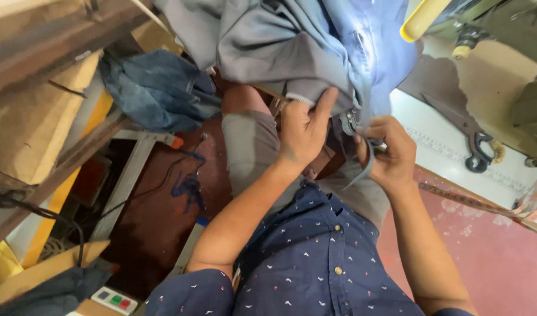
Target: Trimming threads and folding the waistband of a grey garment at a sewing workstation
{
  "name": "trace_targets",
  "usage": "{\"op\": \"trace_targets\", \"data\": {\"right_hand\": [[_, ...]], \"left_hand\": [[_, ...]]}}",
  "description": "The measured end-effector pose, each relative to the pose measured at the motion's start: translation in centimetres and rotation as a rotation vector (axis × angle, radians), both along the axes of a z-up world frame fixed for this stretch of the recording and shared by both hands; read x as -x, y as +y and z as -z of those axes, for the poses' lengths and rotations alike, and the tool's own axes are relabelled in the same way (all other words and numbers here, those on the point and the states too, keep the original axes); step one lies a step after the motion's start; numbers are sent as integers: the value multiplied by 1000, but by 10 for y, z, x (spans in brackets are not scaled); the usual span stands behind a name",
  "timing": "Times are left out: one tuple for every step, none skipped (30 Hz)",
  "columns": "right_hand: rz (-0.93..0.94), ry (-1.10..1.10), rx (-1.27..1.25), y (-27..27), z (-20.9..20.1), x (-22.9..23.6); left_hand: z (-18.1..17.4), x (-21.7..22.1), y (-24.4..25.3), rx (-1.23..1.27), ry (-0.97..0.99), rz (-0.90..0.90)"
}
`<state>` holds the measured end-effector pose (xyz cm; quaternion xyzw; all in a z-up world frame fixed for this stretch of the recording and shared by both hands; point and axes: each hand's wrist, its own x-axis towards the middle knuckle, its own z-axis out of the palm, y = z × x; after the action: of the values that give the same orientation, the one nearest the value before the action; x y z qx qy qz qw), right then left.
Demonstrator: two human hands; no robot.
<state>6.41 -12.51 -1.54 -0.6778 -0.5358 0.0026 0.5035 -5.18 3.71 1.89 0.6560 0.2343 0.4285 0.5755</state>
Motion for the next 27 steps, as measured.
{"op": "trace_targets", "data": {"right_hand": [[3, -12, -14, 5, 0, -1], [8, -7, -49, 9, 1, -1], [13, -2, -83, 13, 2, 0], [19, -6, -92, 19, 2, 1], [29, -13, -117, 25, 3, 3], [36, -15, -136, 30, 4, 5], [40, -13, -138, 30, 1, 10], [39, -14, -147, 31, -3, 14], [37, -15, -156, 32, -5, 18], [34, -8, -150, 31, -2, 18], [29, -19, -147, 29, 2, 18], [23, -34, -148, 29, 6, 17], [19, -29, -145, 28, 7, 18], [23, -36, -139, 29, 8, 18], [27, -42, -134, 30, 8, 18], [25, -42, -136, 30, 9, 18], [22, -48, -122, 30, 11, 17], [26, -55, -108, 30, 13, 17], [29, -55, -110, 30, 15, 16], [61, 46, -56, 27, 19, 17], [93, 147, -2, 25, 22, 17], [96, 150, -1, 26, 18, 18], [92, 293, -14, 27, 14, 20], [86, 437, -24, 29, 10, 21], [87, 440, -22, 28, 7, 21], [102, 515, -17, 29, 5, 20], [117, 590, -10, 30, 2, 20]], "left_hand": [[-7, -5, 6, -14, -12, 3], [-15, -8, 10, -97, -30, 7], [-22, -12, 15, -179, -48, 10], [-20, -16, 22, -187, -52, 16], [-17, -21, 30, -215, -42, -11], [-13, -24, 36, -236, -27, -39], [-6, -25, 35, -238, -26, -34], [1, -26, 35, -170, -1, -23], [10, -27, 36, -103, 23, -12], [13, -28, 35, -96, 31, -16], [16, -28, 35, -76, 25, -9], [19, -29, 36, -60, 17, -2], [23, -33, 33, -57, 21, -6], [27, -38, 32, -11, -9, 8], [31, -43, 31, 35, -40, 23], [31, -38, 32, 32, -40, 21], [31, -34, 33, 88, -32, 71], [32, -30, 34, 144, -24, 127], [50, -28, 30, 142, -23, 130], [69, -24, 23, 250, -114, 232], [88, -21, 17, 357, -205, 332], [79, -13, 5, 359, -202, 335], [70, -5, -7, 305, -227, 249], [61, 3, -19, 252, -251, 161], [62, 7, -32, 254, -248, 161], [63, 12, -44, 233, -218, 30], [63, 17, -56, 211, -186, -100]]}}
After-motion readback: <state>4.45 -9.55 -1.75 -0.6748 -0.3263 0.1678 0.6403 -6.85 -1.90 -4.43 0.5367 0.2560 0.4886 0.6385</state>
